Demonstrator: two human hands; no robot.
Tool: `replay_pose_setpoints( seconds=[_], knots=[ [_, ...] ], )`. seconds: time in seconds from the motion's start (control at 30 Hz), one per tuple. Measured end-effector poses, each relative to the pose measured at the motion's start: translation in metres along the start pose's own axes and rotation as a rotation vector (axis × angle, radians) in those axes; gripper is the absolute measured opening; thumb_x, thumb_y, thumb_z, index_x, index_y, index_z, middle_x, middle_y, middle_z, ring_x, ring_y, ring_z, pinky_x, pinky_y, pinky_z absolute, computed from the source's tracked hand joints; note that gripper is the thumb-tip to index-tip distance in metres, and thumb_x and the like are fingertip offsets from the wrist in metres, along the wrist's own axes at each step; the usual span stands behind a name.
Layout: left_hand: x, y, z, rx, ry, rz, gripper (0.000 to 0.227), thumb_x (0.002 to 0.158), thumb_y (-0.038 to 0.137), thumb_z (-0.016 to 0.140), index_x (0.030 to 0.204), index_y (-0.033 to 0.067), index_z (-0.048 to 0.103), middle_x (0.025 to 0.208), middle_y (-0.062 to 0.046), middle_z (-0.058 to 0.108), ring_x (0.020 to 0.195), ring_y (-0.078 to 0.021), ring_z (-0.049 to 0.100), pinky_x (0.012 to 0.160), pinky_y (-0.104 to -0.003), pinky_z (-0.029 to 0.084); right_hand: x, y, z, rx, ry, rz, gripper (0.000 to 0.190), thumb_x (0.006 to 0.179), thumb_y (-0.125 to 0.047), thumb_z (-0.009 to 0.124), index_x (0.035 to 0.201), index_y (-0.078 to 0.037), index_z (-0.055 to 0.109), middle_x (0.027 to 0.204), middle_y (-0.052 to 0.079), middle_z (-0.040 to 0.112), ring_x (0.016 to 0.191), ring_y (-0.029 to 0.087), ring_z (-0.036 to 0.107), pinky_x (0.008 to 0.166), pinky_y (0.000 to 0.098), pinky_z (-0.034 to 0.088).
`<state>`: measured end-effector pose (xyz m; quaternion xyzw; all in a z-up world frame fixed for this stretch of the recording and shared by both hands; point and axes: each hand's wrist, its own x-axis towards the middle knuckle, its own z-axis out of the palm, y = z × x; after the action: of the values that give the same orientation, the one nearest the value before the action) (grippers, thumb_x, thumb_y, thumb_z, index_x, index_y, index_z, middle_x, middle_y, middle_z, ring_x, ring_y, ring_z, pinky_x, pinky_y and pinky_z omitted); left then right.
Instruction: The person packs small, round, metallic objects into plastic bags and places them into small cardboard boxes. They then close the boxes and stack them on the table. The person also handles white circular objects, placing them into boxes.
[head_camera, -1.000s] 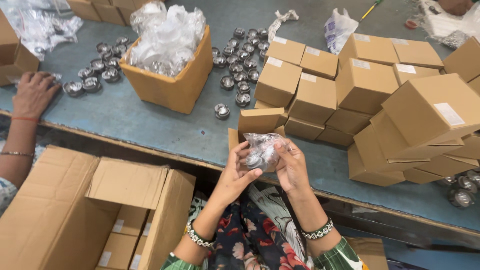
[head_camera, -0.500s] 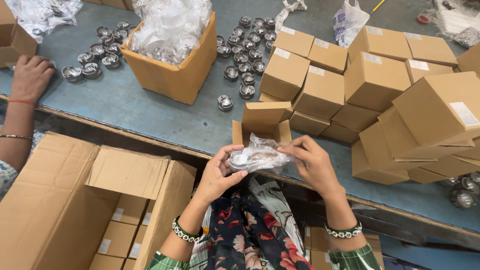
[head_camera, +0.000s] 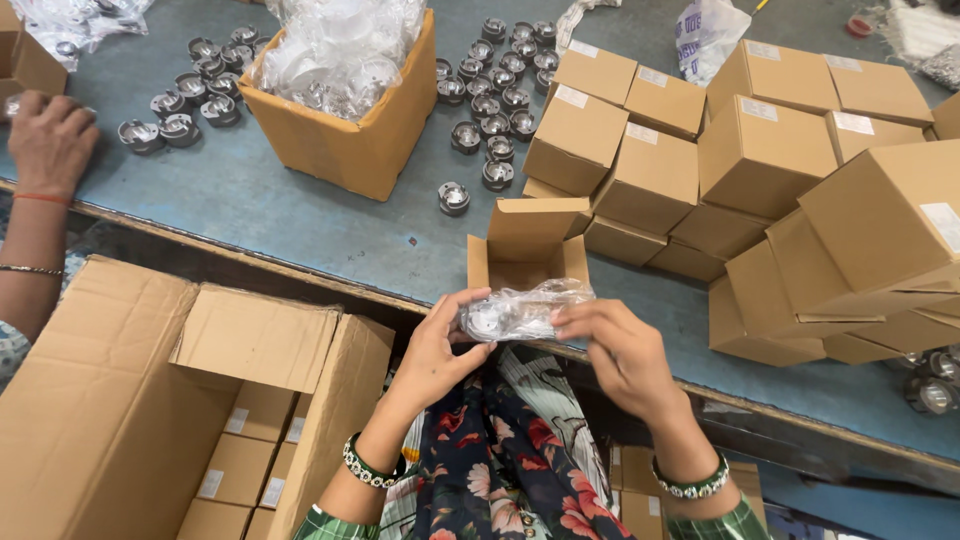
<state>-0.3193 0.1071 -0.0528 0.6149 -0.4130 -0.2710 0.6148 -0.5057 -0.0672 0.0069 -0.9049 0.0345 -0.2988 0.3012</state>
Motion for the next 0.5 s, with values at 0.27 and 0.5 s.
replay_pose_setpoints(
  seconds=[0.27, 0.5],
  knots=[
    [-0.007, 0.013, -0.004, 0.093, 0.016, 0.046, 0.060, 0.080, -0.001, 0.075, 0.137, 0.0096, 0.058, 0.131, -0.009, 0.060, 0.117, -0.0193, 0.066, 0.096, -0.031, 0.059, 0.010, 0.013, 0.013, 0.063, -0.148, 0.289, 0.015, 0.087, -0.004, 0.068, 0.102, -0.003, 0.071, 0.102, 0.009, 0.072, 0.090, 0.026, 0.074, 0.079, 0.0356, 0.058],
    [-0.011, 0.017, -0.007, 0.156, -0.053, 0.057, 0.062, 0.080, 0.000, 0.074, 0.139, 0.0116, 0.058, 0.130, -0.009, 0.059, 0.115, -0.0222, 0.066, 0.093, -0.032, 0.058, 0.011, 0.012, 0.024, -0.084, -0.294, 0.149, 0.022, 0.081, -0.017, 0.082, 0.099, -0.005, 0.076, 0.094, 0.011, 0.071, 0.091, 0.030, 0.065, 0.080, 0.0392, 0.053]
  ],
)
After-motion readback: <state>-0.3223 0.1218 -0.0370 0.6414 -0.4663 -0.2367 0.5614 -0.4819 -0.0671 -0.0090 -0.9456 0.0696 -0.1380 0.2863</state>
